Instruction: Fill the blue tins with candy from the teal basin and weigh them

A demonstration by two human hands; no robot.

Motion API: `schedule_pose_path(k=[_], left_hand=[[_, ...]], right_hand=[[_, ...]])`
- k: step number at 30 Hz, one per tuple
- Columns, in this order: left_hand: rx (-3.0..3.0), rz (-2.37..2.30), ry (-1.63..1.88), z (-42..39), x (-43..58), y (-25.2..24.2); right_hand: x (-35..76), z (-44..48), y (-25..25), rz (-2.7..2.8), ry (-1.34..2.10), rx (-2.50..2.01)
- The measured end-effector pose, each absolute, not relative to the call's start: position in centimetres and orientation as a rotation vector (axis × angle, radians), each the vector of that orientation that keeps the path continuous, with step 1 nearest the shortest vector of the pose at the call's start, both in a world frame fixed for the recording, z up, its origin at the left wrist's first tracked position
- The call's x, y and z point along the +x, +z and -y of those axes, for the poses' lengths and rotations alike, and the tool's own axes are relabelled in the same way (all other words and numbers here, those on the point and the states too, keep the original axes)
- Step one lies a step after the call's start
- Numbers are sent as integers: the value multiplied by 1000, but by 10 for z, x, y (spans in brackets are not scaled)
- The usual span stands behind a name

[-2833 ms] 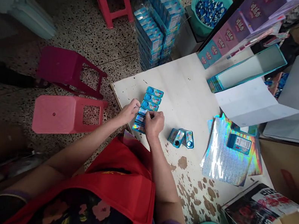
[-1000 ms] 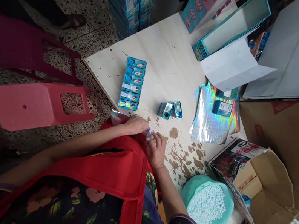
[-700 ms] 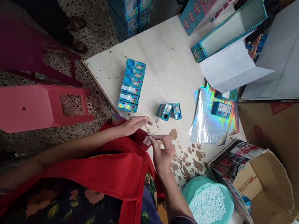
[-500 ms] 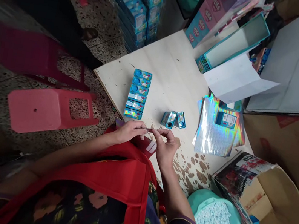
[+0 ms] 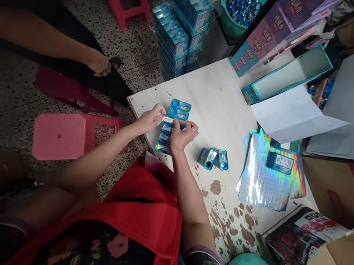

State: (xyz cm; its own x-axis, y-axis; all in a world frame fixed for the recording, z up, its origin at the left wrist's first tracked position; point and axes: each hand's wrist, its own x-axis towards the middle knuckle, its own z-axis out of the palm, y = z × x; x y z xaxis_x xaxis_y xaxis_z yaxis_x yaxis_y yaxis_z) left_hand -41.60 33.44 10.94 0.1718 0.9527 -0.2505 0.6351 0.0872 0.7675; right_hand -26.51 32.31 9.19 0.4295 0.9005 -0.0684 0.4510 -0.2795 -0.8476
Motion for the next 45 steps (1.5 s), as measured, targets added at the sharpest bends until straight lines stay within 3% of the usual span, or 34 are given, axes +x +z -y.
schedule_pose_path(k=[12, 16, 20, 22, 26, 30, 33, 45], left_hand=[[1286, -1784, 617, -323, -394, 58], [1334, -1519, 787, -311, -387, 65], [1409, -1703, 635, -280, -402, 75], [1588, -1781, 637, -252, -404, 82], [2042, -1137, 424, -201, -364, 91], [2127, -980, -85, -201, -310, 87], [2114, -998, -161, -214, -296, 83], [2006, -1057, -214, -223, -293, 86]], right_hand=[[-256, -338, 62, 1038, 908, -1896], [-252, -344, 68, 1119, 895, -1892], [-216, -329, 92, 1104, 1012, -1804], [-187, -298, 112, 1233, 892, -1760], [-144, -204, 136, 1636, 532, -1761], [-134, -135, 110, 2082, 316, -1802], [-133, -119, 84, 2241, 194, -1845], [-117, -107, 86, 2306, 541, -1600]])
